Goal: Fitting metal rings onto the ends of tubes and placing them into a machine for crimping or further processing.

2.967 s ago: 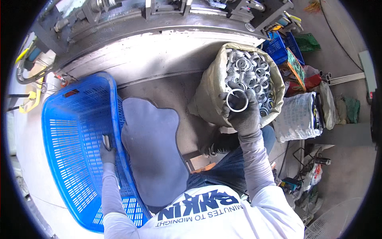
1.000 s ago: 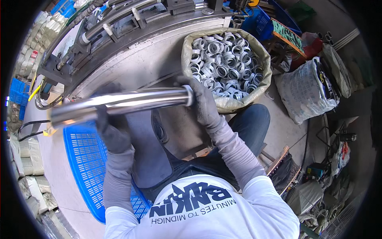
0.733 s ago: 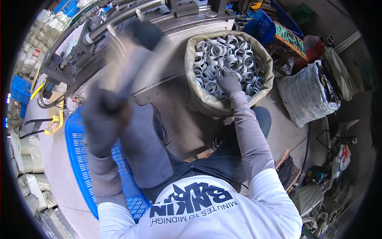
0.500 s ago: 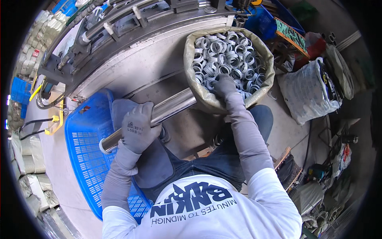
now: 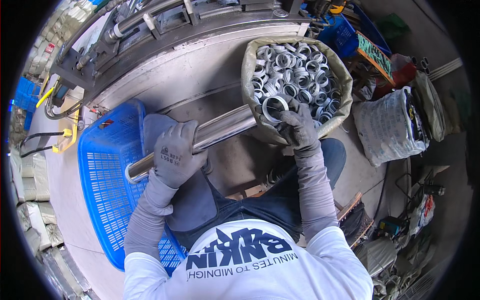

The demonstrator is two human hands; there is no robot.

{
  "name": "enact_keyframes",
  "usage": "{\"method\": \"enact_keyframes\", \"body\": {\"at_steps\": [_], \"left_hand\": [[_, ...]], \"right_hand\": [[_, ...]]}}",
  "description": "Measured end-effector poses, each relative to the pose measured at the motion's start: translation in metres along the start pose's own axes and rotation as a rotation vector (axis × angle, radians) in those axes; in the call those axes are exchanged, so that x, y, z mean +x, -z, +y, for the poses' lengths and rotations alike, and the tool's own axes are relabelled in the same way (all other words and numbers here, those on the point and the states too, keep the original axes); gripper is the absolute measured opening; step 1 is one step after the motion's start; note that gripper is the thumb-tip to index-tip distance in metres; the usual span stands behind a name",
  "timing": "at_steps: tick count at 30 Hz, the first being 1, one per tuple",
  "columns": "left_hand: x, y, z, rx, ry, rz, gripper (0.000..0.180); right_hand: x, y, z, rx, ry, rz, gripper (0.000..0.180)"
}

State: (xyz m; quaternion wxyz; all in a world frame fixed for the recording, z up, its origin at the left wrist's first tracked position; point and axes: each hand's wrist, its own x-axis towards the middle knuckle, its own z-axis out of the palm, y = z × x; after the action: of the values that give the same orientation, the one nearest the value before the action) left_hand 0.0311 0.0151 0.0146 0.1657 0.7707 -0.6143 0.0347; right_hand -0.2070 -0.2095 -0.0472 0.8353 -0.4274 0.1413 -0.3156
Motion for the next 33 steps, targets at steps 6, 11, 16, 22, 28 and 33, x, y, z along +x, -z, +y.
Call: {"method": "enact_keyframes", "body": {"at_steps": [6, 11, 16, 22, 28, 33], "left_hand": [[0.001, 0.001, 0.003, -0.030, -0.026, 0.029, 0.057], [-0.002, 0.000, 0.000, -0.025, -0.084, 0.017, 0.057], [0.000, -0.002, 0.005, 0.015, -0.035, -0.037, 0.058], [0.002, -0.006, 0.008, 0.096, -0.100, -0.078, 0.052], [0.006, -0.008, 0.013, 0.082, -0.075, -0.080, 0.054], [0.003, -0.008, 0.012, 0.096, -0.036, -0.147, 0.060]], "right_hand": [[0.000, -0.006, 0.001, 0.187, -0.036, -0.026, 0.055], [-0.003, -0.010, -0.025, -0.177, -0.168, -0.075, 0.064], [-0.005, -0.005, -0.024, -0.904, -0.260, -0.180, 0.082], [-0.004, -0.015, -0.012, -0.551, -0.069, -0.163, 0.073], [0.000, -0.034, 0.044, -0.553, 0.265, 0.032, 0.058], [0.004, -0.049, 0.048, -0.780, 0.367, 0.115, 0.057]]}}
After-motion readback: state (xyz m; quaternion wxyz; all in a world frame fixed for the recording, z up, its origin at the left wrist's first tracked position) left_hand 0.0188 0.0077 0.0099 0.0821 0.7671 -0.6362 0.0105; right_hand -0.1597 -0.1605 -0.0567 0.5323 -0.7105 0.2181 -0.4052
